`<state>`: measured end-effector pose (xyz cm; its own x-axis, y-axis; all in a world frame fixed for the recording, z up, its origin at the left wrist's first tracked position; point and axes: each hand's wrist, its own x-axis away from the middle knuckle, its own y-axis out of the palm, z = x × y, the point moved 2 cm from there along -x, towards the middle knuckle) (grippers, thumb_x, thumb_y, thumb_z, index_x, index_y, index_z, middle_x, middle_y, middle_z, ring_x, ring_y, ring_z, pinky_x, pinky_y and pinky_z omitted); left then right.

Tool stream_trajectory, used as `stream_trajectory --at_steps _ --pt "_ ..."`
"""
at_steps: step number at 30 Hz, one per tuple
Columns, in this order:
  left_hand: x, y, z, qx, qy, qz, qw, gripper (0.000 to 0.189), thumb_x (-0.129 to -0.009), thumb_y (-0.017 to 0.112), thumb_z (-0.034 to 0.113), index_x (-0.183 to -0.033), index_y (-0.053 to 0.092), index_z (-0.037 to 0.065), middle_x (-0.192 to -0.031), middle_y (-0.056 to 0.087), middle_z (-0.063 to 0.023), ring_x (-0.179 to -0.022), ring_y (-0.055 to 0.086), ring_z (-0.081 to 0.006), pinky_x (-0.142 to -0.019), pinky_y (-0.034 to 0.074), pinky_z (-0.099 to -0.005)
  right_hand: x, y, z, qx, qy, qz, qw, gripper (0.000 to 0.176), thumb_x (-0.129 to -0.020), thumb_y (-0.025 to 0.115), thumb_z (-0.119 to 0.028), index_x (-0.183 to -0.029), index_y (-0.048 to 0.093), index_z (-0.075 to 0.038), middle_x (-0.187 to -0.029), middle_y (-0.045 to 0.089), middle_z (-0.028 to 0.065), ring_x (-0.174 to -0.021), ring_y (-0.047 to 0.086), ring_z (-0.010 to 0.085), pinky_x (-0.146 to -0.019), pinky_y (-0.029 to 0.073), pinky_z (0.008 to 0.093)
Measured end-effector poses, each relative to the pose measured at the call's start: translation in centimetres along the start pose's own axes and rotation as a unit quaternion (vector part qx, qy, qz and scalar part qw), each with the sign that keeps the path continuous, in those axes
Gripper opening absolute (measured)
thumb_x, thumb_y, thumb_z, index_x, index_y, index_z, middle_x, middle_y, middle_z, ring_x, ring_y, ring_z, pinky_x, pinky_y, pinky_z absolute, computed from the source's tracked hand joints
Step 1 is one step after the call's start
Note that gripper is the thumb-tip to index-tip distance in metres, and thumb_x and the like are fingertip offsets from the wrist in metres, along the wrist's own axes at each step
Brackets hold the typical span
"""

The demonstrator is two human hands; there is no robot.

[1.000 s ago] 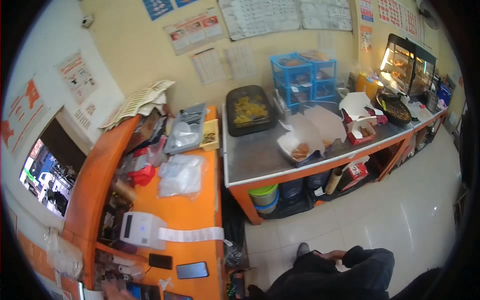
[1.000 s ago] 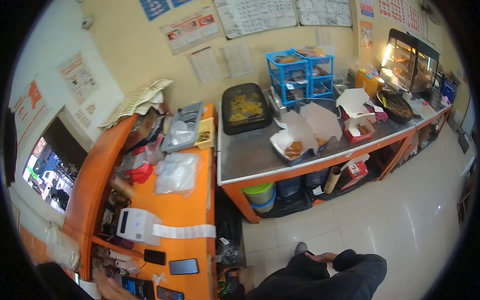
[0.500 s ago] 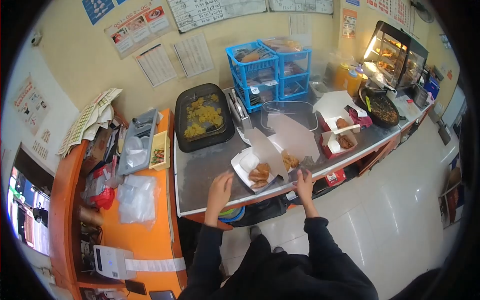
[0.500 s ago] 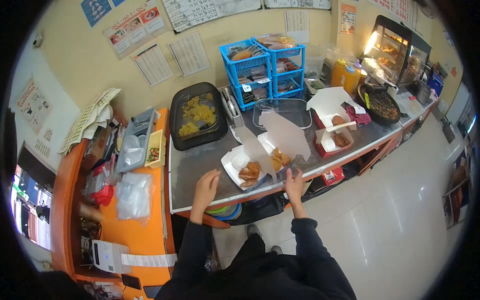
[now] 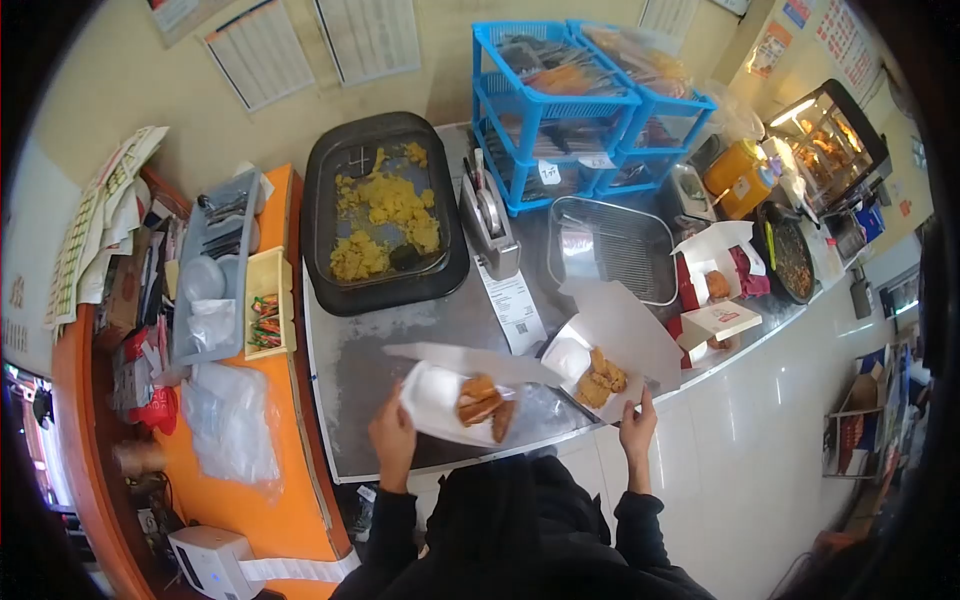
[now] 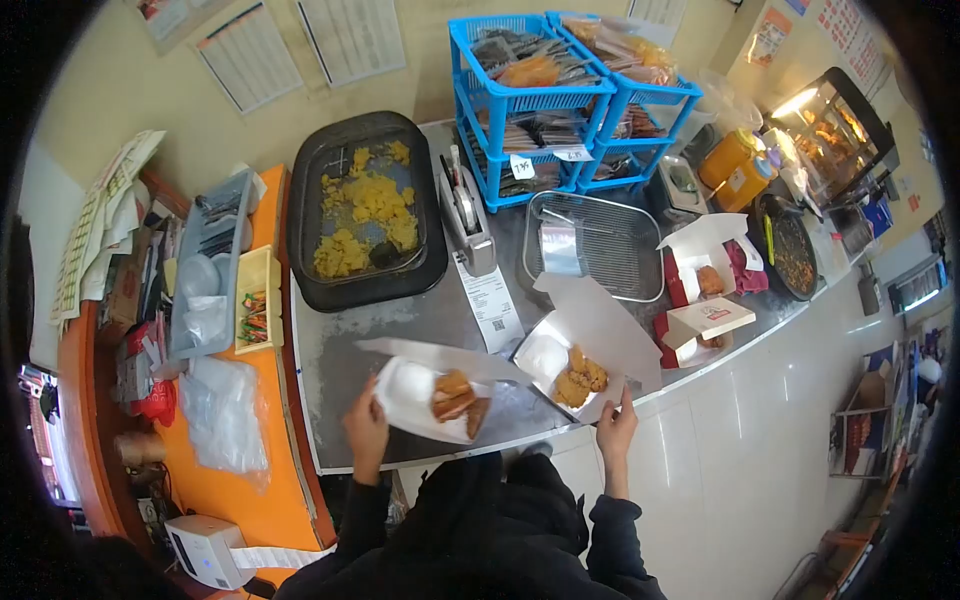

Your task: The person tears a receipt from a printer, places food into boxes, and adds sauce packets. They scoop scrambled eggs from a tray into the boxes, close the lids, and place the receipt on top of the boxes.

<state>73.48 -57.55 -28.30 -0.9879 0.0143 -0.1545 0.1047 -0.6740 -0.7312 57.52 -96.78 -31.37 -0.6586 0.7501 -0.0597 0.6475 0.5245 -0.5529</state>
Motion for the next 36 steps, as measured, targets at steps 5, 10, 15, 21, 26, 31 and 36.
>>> stream_trajectory --at_steps 5,10,15,21,26,31,36 --pt "0.7 -3.6 -3.9 -0.053 -0.043 0.058 0.996 0.051 -0.081 0.048 -0.006 -0.130 0.057 0.008 -0.073 0.053 -0.0134 -0.061 0.053 -0.0278 -0.057 0.043 -0.0379 -0.3 -0.2 -0.9 0.022 0.041 -0.090 0.995 0.043 -0.091 0.054 -0.003 -0.132 0.045 0.007 -0.098 0.065 0.0242 -0.073 0.068 0.0225 -0.062 0.053 0.0311" --pt "1.5 -3.6 -3.2 -0.099 -0.018 0.074 0.992 0.052 -0.081 0.049 -0.009 -0.130 0.056 0.006 -0.076 0.055 -0.0128 -0.060 0.052 -0.0265 -0.055 0.042 -0.0363 -0.6 2.9 -2.9 0.029 -0.027 -0.138 0.990 0.042 -0.091 0.056 -0.006 -0.130 0.048 0.005 -0.097 0.066 0.0255 -0.080 0.069 0.0300 -0.069 0.054 0.0362" --pt "2.1 -3.0 -1.5 -0.096 -0.053 0.096 0.989 0.049 -0.083 0.049 -0.008 -0.129 0.056 0.005 -0.075 0.054 -0.0131 -0.059 0.051 -0.0263 -0.054 0.041 -0.0361 -3.7 5.6 -8.1 0.092 -0.068 -0.283 0.952 0.039 -0.091 0.059 -0.017 -0.127 0.054 -0.003 -0.092 0.067 0.0222 -0.081 0.068 0.0337 -0.073 0.053 0.0398" --pt "2.9 -2.2 -1.5 -0.100 -0.055 0.117 0.987 0.042 -0.087 0.050 -0.005 -0.127 0.057 0.003 -0.084 0.060 -0.0156 -0.068 0.057 -0.0287 -0.061 0.045 -0.0351 -19.2 -2.3 -24.6 0.001 -0.192 -0.168 0.967 0.023 -0.088 0.062 -0.015 -0.107 0.066 -0.002 -0.086 0.069 0.0125 -0.078 0.065 0.0182 -0.070 0.050 0.0314" --pt "2.7 -2.0 -1.0 -0.075 -0.087 0.134 0.984 0.036 -0.090 0.048 0.000 -0.125 0.057 0.002 -0.107 0.064 -0.0189 -0.089 0.062 -0.0344 -0.076 0.048 -0.0379 -37.2 -3.5 -32.5 0.051 -0.453 0.074 0.887 0.017 -0.083 0.062 -0.002 -0.099 0.067 -0.005 -0.092 0.065 0.0137 -0.089 0.064 0.0295 -0.075 0.051 0.0363" --pt "3.2 -1.5 -1.1 -0.101 -0.128 0.103 0.981 0.039 -0.091 0.046 0.004 -0.129 0.052 0.002 -0.115 0.060 -0.0218 -0.102 0.058 -0.0393 -0.088 0.045 -0.0431 -46.7 -2.0 -32.5 0.218 -0.539 -0.031 0.813 0.019 -0.079 0.064 -0.003 -0.097 0.066 -0.006 -0.093 0.064 0.0140 -0.092 0.063 0.0324 -0.075 0.050 0.0400" --pt "3.8 -1.6 0.7 -0.106 -0.114 0.107 0.982 0.043 -0.091 0.047 0.006 -0.134 0.047 0.003 -0.123 0.053 -0.0244 -0.113 0.052 -0.0426 -0.093 0.042 -0.0453 -48.4 -2.5 -33.5 0.152 -0.483 -0.063 0.860 0.014 -0.082 0.063 -0.005 -0.095 0.065 -0.004 -0.089 0.066 0.0143 -0.081 0.064 0.0325 -0.071 0.050 0.0385"
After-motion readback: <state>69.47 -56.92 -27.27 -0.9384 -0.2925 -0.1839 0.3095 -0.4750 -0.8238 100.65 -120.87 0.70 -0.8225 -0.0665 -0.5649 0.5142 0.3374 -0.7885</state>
